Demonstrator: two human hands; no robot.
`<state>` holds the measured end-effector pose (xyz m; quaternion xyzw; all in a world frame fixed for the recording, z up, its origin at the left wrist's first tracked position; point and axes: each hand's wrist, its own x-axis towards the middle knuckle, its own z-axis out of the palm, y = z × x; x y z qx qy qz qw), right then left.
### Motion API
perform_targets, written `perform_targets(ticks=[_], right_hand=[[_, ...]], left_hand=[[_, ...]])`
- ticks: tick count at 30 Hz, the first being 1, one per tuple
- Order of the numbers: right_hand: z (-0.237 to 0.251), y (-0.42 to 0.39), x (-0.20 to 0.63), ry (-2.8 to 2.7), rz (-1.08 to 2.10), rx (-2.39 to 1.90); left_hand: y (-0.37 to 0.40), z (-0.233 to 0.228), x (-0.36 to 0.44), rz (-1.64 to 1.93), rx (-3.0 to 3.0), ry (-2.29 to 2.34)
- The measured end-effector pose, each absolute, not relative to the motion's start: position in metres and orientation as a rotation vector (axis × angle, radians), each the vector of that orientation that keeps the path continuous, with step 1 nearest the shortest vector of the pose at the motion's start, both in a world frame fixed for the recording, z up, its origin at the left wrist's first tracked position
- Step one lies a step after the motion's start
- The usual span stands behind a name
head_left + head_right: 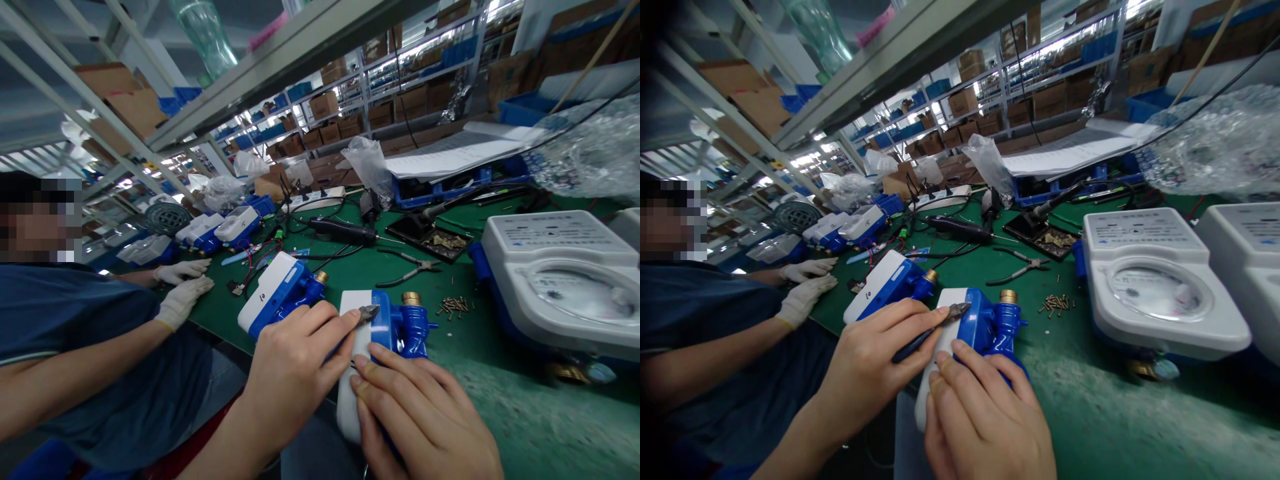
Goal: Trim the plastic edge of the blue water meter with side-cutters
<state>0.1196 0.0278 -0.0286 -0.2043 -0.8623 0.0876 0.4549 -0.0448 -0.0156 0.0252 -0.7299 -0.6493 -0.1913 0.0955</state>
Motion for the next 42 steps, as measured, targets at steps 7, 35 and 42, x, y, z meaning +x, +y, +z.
perform_targets(ticks=[7, 35, 42], right_hand=[[-0.027, 0.024, 0.122, -2.112, 0.256, -0.513], [-0.01, 0.019, 0.142, -1.884, 1.015, -0.638], [-0.015, 0.025, 0.151, -1.78, 1.05, -0.684]], left_hand=[[-0.017, 0.007, -0.043, -0.723, -1.94, -1.954], [-0.088, 0.013, -0.026, -0.486, -2.075, -1.482], [-0.081, 0.008, -0.029, -0.663, -2.053, -1.521]])
